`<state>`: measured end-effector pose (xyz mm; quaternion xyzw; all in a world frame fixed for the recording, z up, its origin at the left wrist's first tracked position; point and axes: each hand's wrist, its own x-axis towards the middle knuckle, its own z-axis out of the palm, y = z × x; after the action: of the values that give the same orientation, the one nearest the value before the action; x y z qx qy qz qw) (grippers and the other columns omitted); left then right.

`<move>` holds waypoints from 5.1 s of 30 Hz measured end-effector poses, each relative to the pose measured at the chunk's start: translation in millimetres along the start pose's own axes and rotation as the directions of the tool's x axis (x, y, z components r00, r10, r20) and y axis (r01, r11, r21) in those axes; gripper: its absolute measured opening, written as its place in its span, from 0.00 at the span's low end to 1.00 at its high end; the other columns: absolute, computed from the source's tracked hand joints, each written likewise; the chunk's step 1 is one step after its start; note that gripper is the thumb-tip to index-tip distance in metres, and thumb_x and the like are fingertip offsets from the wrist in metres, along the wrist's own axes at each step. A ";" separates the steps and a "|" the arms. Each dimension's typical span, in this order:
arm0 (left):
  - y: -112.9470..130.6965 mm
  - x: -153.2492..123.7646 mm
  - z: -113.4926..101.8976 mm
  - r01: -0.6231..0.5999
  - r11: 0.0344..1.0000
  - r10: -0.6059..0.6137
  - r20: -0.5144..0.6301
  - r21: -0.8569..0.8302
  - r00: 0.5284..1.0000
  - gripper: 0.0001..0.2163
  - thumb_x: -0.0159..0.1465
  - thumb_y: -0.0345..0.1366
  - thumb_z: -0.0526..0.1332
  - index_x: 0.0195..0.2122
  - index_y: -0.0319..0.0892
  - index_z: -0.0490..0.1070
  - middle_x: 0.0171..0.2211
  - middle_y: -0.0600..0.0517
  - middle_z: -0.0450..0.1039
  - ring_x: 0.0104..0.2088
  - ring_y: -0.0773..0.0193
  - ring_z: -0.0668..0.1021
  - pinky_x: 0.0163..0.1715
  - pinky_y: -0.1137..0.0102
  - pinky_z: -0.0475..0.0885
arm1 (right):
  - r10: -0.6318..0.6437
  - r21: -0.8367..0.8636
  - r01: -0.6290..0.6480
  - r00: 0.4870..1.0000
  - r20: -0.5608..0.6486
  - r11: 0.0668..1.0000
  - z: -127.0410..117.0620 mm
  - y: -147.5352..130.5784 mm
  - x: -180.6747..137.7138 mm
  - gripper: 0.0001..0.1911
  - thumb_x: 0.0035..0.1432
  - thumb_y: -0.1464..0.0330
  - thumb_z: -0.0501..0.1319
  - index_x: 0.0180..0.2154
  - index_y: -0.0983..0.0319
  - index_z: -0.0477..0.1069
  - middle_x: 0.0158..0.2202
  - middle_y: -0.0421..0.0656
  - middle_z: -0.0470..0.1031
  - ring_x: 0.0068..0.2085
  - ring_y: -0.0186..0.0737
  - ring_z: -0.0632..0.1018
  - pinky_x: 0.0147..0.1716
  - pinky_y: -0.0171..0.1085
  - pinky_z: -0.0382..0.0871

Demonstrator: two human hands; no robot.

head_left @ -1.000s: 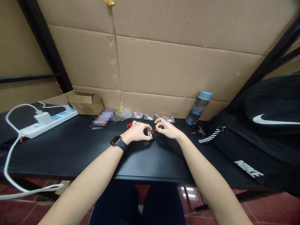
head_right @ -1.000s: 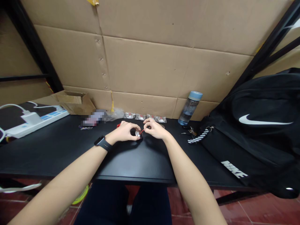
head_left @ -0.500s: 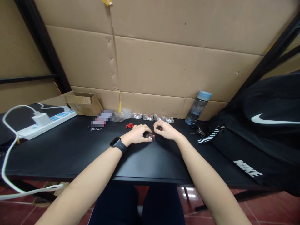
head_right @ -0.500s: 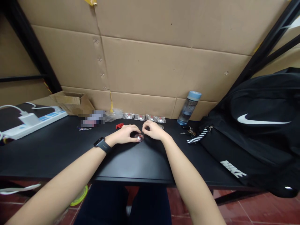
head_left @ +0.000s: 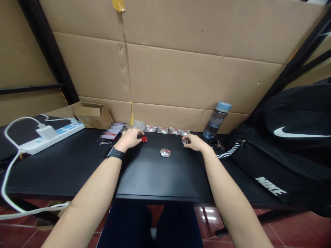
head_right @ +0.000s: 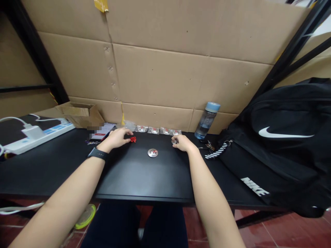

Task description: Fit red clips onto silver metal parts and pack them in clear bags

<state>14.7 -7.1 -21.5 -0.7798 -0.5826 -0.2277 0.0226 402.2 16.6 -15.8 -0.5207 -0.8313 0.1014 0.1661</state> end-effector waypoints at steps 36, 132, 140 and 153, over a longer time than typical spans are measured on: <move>90.3 -8.7 0.4 -0.389 0.782 0.311 -0.237 -0.487 0.921 0.09 0.68 0.37 0.57 0.42 0.45 0.78 0.39 0.50 0.79 0.37 0.62 0.79 0.41 0.68 0.73 | -0.060 0.722 0.183 0.979 -0.194 0.667 9.5 -57.8 3.7 0.29 0.46 0.66 0.73 0.51 0.59 0.71 0.52 0.49 0.75 0.43 0.41 0.79 0.48 0.46 0.75; 89.5 -13.0 2.2 -0.154 0.961 0.115 -0.177 -0.228 0.978 0.04 0.60 0.35 0.65 0.34 0.50 0.81 0.34 0.51 0.81 0.40 0.53 0.78 0.42 0.62 0.64 | -0.331 0.281 0.288 0.936 0.119 0.915 26.9 -95.7 -7.2 0.05 0.54 0.71 0.64 0.34 0.60 0.80 0.29 0.42 0.81 0.30 0.40 0.80 0.34 0.35 0.71; 90.9 -13.8 -0.2 -0.046 0.949 0.032 -0.049 -0.312 0.998 0.06 0.64 0.38 0.61 0.35 0.47 0.78 0.33 0.53 0.82 0.39 0.59 0.80 0.47 0.65 0.64 | -0.303 0.167 0.306 0.952 -0.044 0.937 28.4 -96.6 -5.7 0.06 0.56 0.75 0.59 0.29 0.62 0.74 0.31 0.43 0.79 0.32 0.38 0.78 0.35 0.34 0.68; 93.5 -7.1 5.2 0.008 0.786 -0.037 -0.035 -0.618 0.999 0.08 0.62 0.42 0.62 0.35 0.46 0.78 0.36 0.53 0.82 0.40 0.60 0.82 0.46 0.68 0.71 | 0.138 0.853 0.073 0.976 -0.168 0.517 35.0 -104.4 3.7 0.18 0.56 0.54 0.65 0.35 0.62 0.70 0.40 0.46 0.78 0.39 0.43 0.82 0.32 0.35 0.75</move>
<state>100.9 -41.9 -7.3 -0.7320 -0.4848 -0.4236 -0.2230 300.4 -25.6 -11.9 -0.3949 -0.6408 0.4430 0.4870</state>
